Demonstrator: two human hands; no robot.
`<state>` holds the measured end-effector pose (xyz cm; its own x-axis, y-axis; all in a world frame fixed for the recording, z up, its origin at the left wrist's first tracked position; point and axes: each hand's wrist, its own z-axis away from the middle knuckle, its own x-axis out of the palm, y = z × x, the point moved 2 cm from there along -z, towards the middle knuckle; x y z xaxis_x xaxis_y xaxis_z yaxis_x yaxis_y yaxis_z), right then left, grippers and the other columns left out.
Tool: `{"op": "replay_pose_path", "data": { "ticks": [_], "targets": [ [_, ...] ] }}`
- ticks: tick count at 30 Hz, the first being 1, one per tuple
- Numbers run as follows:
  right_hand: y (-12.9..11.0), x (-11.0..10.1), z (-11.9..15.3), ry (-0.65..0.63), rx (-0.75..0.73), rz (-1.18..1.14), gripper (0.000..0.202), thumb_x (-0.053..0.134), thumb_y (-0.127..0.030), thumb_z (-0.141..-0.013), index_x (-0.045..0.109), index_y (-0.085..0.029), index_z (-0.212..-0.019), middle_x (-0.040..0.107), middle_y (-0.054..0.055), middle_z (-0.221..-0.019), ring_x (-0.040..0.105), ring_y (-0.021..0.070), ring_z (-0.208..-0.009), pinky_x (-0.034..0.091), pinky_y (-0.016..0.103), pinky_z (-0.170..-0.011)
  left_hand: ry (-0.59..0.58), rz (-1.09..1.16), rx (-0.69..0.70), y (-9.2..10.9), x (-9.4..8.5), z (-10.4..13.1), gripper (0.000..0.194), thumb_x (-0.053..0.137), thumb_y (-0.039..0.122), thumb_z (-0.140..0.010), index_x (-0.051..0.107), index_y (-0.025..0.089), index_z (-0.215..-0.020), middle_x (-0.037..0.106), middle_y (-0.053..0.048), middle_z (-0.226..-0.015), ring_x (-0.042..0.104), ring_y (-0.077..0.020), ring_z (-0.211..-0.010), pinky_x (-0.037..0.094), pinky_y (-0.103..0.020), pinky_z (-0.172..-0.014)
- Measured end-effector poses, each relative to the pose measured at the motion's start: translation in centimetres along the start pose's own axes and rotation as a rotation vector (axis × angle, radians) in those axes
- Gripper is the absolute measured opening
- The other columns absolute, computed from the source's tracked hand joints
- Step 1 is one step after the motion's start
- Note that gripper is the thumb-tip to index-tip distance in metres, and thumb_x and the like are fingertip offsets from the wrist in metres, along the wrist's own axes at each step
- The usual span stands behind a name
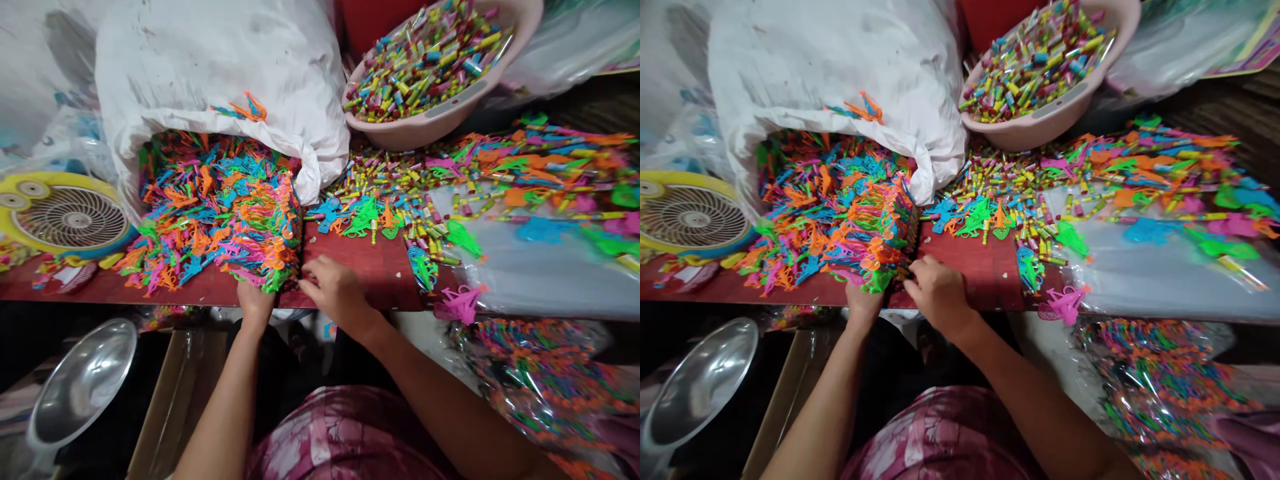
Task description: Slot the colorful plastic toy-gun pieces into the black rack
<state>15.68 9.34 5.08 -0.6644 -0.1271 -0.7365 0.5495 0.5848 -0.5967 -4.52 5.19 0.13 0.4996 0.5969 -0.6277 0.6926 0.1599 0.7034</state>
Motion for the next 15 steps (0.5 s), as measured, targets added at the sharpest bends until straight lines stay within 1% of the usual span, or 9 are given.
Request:
{"op": "replay_pose_path", "data": {
  "ticks": [1,3,6,8,11,15],
  "targets": [
    [-0.8,0.9,0.1,-0.031,-0.002,0.025,0.009,0.062,-0.029,-0.091,0.066,-0.021,-0.089,0.067,0.004,-0.088,0.060,0.0186,-0.077,0.036,0.029,-0.065,-0.003,-0.055,0.009,0.2,0.0,0.0,0.036,0.065,0.037,-0.077,0.069,0.017,-0.107,0.071,-0.016,-0.117,0.064,-0.0336,-0.116,0.048,-0.049,-0.104],
    [-1.9,2.0,0.0,-0.049,0.018,0.099,0.011,0.062,-0.031,-0.091,0.065,-0.020,-0.088,0.068,0.006,-0.089,0.060,0.0204,-0.078,0.034,0.031,-0.064,-0.007,-0.162,0.008,0.3,0.0,0.1,0.037,0.064,0.038,-0.077,0.070,0.015,-0.105,0.071,-0.018,-0.115,0.064,-0.0361,-0.115,0.049,-0.050,-0.102],
    [-2.3,2.6,-0.2,-0.015,0.022,0.165,0.009,0.059,-0.027,-0.093,0.064,-0.019,-0.089,0.067,0.008,-0.090,0.060,0.0218,-0.080,0.032,0.033,-0.065,-0.021,-0.189,-0.011,0.6,-0.1,0.1,0.034,0.062,0.038,-0.076,0.071,0.014,-0.099,0.073,-0.019,-0.109,0.066,-0.0375,-0.109,0.050,-0.050,-0.098],
    [-2.2,2.8,-0.2,0.024,-0.017,0.164,0.010,0.057,-0.024,-0.094,0.064,-0.020,-0.088,0.066,0.007,-0.087,0.059,0.0214,-0.080,0.031,0.033,-0.065,-0.031,-0.168,-0.016,0.9,-0.1,0.1,0.033,0.062,0.039,-0.076,0.071,0.015,-0.097,0.074,-0.016,-0.104,0.067,-0.0359,-0.102,0.052,-0.048,-0.092],
    [-1.9,3.2,0.1,0.099,-0.100,0.146,0.016,0.053,-0.024,-0.096,0.063,-0.021,-0.083,0.065,0.006,-0.084,0.057,0.0201,-0.078,0.030,0.033,-0.066,-0.022,-0.138,-0.032,1.4,-0.1,0.1,0.031,0.063,0.041,-0.077,0.070,0.017,-0.094,0.075,-0.012,-0.099,0.069,-0.0300,-0.091,0.054,-0.042,-0.084],
    [-1.5,3.5,0.5,0.143,-0.153,0.122,0.023,0.051,-0.026,-0.097,0.062,-0.021,-0.079,0.064,0.005,-0.082,0.055,0.0192,-0.078,0.031,0.032,-0.067,0.007,-0.082,-0.057,1.8,-0.1,0.3,0.030,0.062,0.040,-0.078,0.068,0.017,-0.097,0.074,-0.010,-0.099,0.067,-0.0254,-0.087,0.053,-0.037,-0.080]
  ]
}}
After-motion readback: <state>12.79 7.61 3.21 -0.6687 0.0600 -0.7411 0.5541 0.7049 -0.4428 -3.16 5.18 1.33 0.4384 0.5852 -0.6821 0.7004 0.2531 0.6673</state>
